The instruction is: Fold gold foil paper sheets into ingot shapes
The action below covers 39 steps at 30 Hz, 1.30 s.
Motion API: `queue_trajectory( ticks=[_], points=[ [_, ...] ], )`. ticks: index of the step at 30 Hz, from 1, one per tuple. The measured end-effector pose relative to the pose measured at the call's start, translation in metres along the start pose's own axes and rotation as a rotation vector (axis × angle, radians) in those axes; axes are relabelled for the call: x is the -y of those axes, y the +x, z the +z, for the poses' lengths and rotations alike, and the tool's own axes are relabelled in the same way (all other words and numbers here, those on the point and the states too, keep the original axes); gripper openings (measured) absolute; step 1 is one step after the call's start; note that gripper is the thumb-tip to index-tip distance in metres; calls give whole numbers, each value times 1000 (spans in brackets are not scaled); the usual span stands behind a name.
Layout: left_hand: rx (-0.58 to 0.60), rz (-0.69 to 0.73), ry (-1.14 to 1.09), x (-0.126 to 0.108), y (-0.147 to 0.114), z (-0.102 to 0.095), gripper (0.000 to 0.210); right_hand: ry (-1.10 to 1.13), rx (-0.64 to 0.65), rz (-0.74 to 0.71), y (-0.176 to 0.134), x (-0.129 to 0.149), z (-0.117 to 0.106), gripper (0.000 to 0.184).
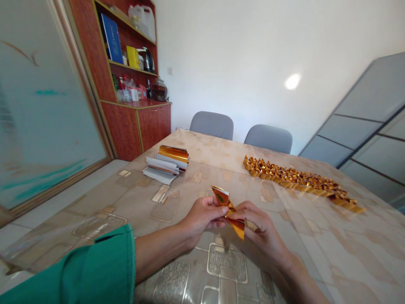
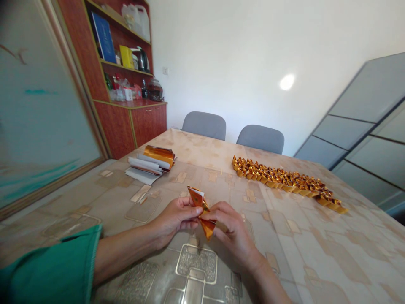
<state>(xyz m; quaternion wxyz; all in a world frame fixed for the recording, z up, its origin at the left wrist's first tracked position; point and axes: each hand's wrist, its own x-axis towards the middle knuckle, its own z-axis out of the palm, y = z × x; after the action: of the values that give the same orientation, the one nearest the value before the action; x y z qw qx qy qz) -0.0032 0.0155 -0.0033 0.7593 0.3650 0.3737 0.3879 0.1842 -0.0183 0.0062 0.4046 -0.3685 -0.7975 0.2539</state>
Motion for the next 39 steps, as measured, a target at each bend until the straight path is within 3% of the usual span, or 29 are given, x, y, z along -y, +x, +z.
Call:
queue_trajectory(
  ticks=[7, 14, 19, 24, 32, 39],
  points=[
    [45, 29, 11, 0, -4, 2, 32, 61, -87, 93, -1, 0, 0, 8],
    [9, 170, 93, -3, 0, -1, 26, 17, -6, -76, -1, -5, -8, 14],
    [48, 244, 183, 1, -1, 2, 25, 192, -130, 148, -2, -1, 4, 21],
    [53, 215, 156, 5, -3, 6, 24, 394, -235, 399, 2, 0, 18, 32],
    [58, 206, 100, 5, -5, 6, 34, 296, -330, 420, 3, -2, 15, 39],
    [97, 230, 128, 6, -5, 7, 38, 353, -295, 394, 3, 2, 17, 34]
  ],
)
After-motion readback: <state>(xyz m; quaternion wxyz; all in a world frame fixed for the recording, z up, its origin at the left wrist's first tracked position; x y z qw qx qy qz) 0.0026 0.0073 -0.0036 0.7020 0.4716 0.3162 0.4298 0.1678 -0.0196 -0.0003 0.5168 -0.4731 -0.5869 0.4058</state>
